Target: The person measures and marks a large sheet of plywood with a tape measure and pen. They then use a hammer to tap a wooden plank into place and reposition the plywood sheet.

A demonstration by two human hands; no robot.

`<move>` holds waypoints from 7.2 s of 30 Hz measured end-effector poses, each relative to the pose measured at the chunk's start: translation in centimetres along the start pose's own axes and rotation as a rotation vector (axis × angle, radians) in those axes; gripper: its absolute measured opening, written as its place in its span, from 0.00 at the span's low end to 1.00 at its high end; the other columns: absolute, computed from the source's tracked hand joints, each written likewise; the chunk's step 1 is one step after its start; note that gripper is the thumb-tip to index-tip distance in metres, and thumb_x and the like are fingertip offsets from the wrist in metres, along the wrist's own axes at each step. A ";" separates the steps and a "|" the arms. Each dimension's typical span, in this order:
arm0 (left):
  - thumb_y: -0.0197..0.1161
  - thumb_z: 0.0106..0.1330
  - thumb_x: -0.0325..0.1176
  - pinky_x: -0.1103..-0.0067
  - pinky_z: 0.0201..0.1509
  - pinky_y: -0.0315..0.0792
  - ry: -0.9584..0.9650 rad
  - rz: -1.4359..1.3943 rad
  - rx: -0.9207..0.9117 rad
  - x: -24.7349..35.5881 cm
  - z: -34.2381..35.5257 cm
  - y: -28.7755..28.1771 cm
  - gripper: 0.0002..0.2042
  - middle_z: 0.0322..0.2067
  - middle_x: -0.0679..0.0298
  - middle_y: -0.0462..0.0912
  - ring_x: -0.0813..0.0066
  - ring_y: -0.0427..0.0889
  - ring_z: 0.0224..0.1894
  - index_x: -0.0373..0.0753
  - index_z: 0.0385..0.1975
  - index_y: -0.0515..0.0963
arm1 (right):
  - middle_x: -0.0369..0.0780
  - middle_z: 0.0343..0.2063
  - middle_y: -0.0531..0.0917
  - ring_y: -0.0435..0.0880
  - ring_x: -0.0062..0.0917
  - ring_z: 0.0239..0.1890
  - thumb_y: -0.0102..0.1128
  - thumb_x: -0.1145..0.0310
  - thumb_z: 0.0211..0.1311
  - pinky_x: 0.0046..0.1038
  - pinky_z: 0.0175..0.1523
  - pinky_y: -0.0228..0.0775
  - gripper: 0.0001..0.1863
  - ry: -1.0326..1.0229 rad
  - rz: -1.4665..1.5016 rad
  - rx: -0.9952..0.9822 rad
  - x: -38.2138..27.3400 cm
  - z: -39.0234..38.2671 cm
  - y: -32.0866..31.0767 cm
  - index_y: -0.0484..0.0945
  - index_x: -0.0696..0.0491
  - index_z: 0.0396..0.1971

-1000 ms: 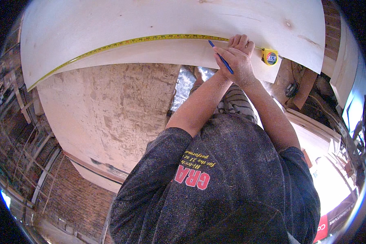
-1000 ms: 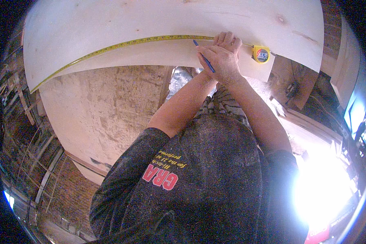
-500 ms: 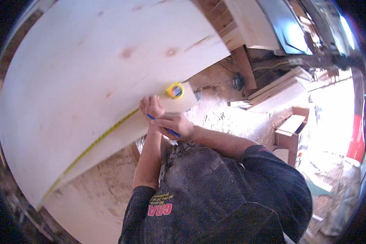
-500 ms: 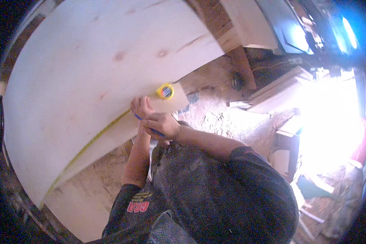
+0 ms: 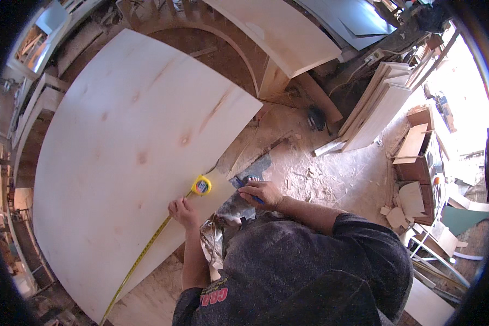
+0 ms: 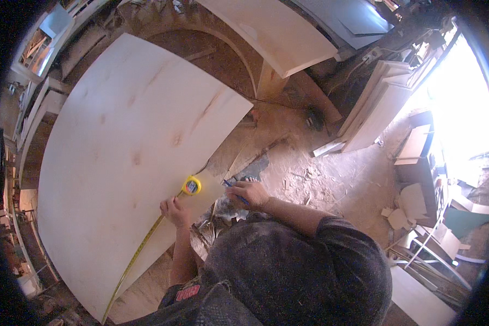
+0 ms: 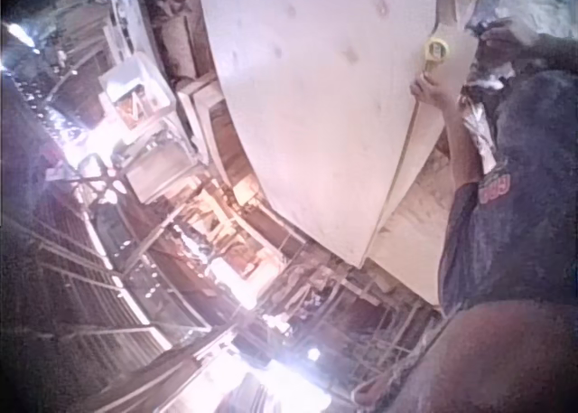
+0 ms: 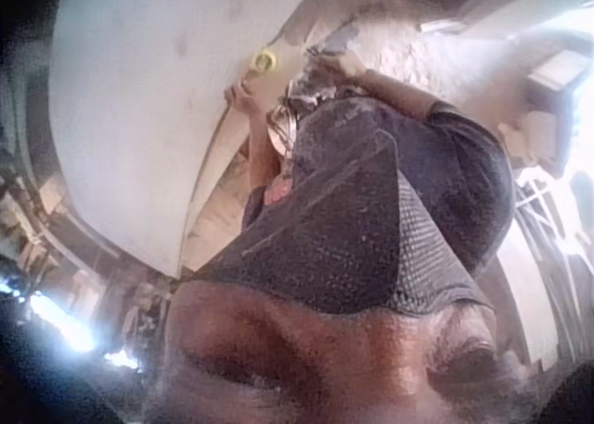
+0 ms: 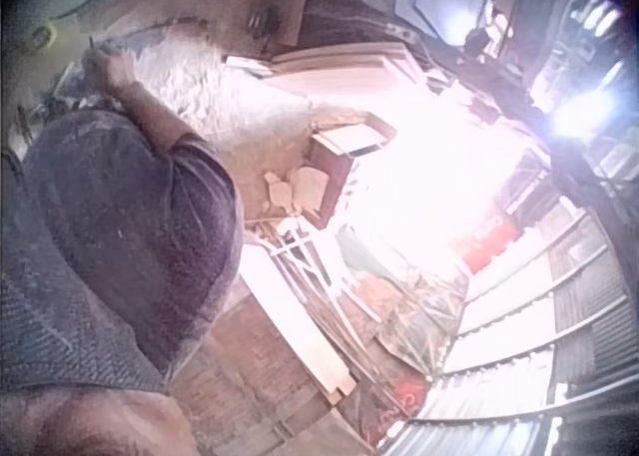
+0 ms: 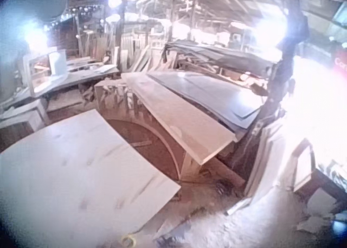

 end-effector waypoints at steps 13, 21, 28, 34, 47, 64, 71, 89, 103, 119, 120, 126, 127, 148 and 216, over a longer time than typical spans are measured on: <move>0.57 0.57 0.26 0.64 0.42 0.66 -0.056 0.081 -0.049 3.8 1.5 -1.2 0.04 0.28 0.55 0.73 0.55 0.70 0.35 0.34 0.29 0.75 | 0.43 0.32 0.80 0.80 0.39 0.31 0.56 0.65 0.57 0.36 0.33 0.74 0.09 0.037 0.086 0.007 10.1 3.4 -6.4 0.77 0.52 0.36; 0.57 0.56 0.27 0.65 0.43 0.67 -0.061 0.081 -0.020 2.2 0.9 -1.1 0.04 0.29 0.57 0.75 0.58 0.72 0.36 0.36 0.29 0.76 | 0.41 0.30 0.80 0.80 0.38 0.30 0.59 0.69 0.53 0.36 0.32 0.73 0.12 -0.093 -0.036 -0.090 8.7 7.6 -2.1 0.76 0.50 0.39; 0.62 0.50 0.30 0.65 0.47 0.67 -0.100 0.096 0.173 0.3 -0.9 -1.2 0.05 0.31 0.60 0.74 0.59 0.73 0.38 0.41 0.27 0.77 | 0.44 0.44 0.78 0.72 0.41 0.51 0.63 0.50 0.50 0.43 0.54 0.62 0.27 -0.430 -0.112 -0.272 -3.8 13.5 4.4 0.74 0.53 0.45; 0.61 0.46 0.32 0.65 0.55 0.64 -0.266 0.074 0.166 0.6 -0.7 -1.6 0.07 0.31 0.61 0.73 0.62 0.72 0.41 0.41 0.25 0.77 | 0.45 0.48 0.75 0.68 0.42 0.55 0.67 0.44 0.42 0.43 0.58 0.58 0.38 -0.666 -0.303 -0.489 -8.6 13.9 13.7 0.71 0.55 0.50; 0.57 0.48 0.32 0.65 0.66 0.56 -0.458 0.130 0.173 0.4 -1.8 -0.8 0.03 0.32 0.65 0.73 0.68 0.74 0.42 0.42 0.23 0.75 | 0.44 0.34 0.74 0.73 0.40 0.39 0.59 0.70 0.45 0.39 0.41 0.68 0.18 -0.739 -0.278 -0.810 -7.7 13.4 18.6 0.76 0.49 0.41; 0.66 0.46 0.32 0.66 0.55 0.61 -0.289 0.045 -0.072 -13.0 -3.6 -10.6 0.13 0.36 0.63 0.76 0.62 0.73 0.46 0.41 0.35 0.79 | 0.40 0.27 0.77 0.76 0.37 0.34 0.54 0.69 0.51 0.39 0.38 0.69 0.06 -0.448 -0.352 -0.618 -5.4 14.9 19.2 0.79 0.47 0.29; 0.66 0.48 0.31 0.67 0.45 0.62 -0.173 -0.174 0.010 -13.2 -3.3 -8.8 0.06 0.30 0.66 0.75 0.65 0.73 0.38 0.45 0.28 0.81 | 0.39 0.30 0.78 0.76 0.36 0.40 0.53 0.65 0.54 0.39 0.43 0.70 0.07 -0.279 -0.504 -0.512 -4.4 14.4 18.2 0.79 0.46 0.31; 0.65 0.50 0.30 0.72 0.45 0.60 -0.224 -0.206 0.094 -14.9 -5.0 -8.1 0.04 0.28 0.70 0.78 0.70 0.75 0.37 0.48 0.25 0.83 | 0.37 0.31 0.77 0.75 0.35 0.40 0.55 0.64 0.55 0.39 0.45 0.67 0.07 -0.291 -0.545 -0.355 -5.2 12.9 18.1 0.79 0.45 0.32; 0.63 0.47 0.26 0.69 0.46 0.59 -0.222 -0.230 0.079 -14.4 -4.6 -8.4 0.07 0.28 0.69 0.75 0.68 0.73 0.38 0.47 0.26 0.83 | 0.37 0.32 0.77 0.75 0.35 0.41 0.55 0.65 0.56 0.40 0.46 0.67 0.07 -0.260 -0.539 -0.316 -4.6 12.8 18.0 0.79 0.44 0.34; 0.68 0.46 0.35 0.68 0.46 0.56 -0.223 -0.099 0.078 -15.5 -5.6 -9.2 0.04 0.26 0.71 0.70 0.70 0.70 0.37 0.54 0.23 0.84 | 0.37 0.30 0.77 0.76 0.35 0.40 0.54 0.65 0.56 0.40 0.45 0.67 0.06 -0.263 -0.556 -0.368 -4.5 13.0 18.1 0.79 0.44 0.33; 0.69 0.46 0.36 0.67 0.47 0.56 -0.225 -0.093 0.068 -15.5 -5.6 -9.1 0.04 0.26 0.72 0.70 0.70 0.70 0.37 0.55 0.23 0.84 | 0.37 0.30 0.77 0.76 0.35 0.39 0.54 0.65 0.56 0.40 0.45 0.68 0.06 -0.264 -0.550 -0.374 -4.6 13.1 18.1 0.79 0.44 0.33; 0.70 0.45 0.42 0.69 0.44 0.56 -0.264 -0.041 0.071 -15.4 -5.3 -9.0 0.06 0.25 0.73 0.71 0.71 0.71 0.35 0.56 0.24 0.84 | 0.38 0.30 0.78 0.76 0.35 0.39 0.54 0.66 0.56 0.40 0.45 0.68 0.06 -0.281 -0.553 -0.374 -5.2 13.0 18.1 0.78 0.46 0.33; 0.70 0.45 0.44 0.70 0.42 0.57 -0.253 -0.026 0.083 -15.3 -5.2 -9.0 0.07 0.24 0.73 0.72 0.72 0.71 0.34 0.56 0.24 0.84 | 0.38 0.30 0.78 0.76 0.35 0.39 0.54 0.65 0.56 0.40 0.45 0.68 0.07 -0.282 -0.548 -0.361 -5.2 12.9 18.1 0.78 0.46 0.33; 0.72 0.41 0.41 0.68 0.48 0.55 -0.262 -0.063 0.078 -15.6 -5.3 -8.7 0.07 0.26 0.73 0.71 0.72 0.70 0.37 0.53 0.21 0.84 | 0.35 0.42 0.78 0.70 0.31 0.50 0.61 0.62 0.52 0.40 0.55 0.58 0.18 -0.294 -0.589 -0.072 -9.9 9.2 21.7 0.75 0.41 0.46; 0.69 0.45 0.43 0.65 0.49 0.54 -0.252 -0.030 0.072 -15.8 -5.4 -8.3 0.06 0.28 0.73 0.72 0.70 0.69 0.40 0.55 0.23 0.84 | 0.38 0.21 0.82 0.81 0.22 0.23 0.62 0.68 0.53 0.23 0.31 0.73 0.07 -0.215 0.080 -0.119 -13.5 9.2 24.4 0.80 0.53 0.30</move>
Point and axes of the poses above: each hand's wrist, its own z-axis towards the middle knuckle, its own y-axis out of the palm, x = y × z, the point moved 9 cm from there along z, towards the middle knuckle
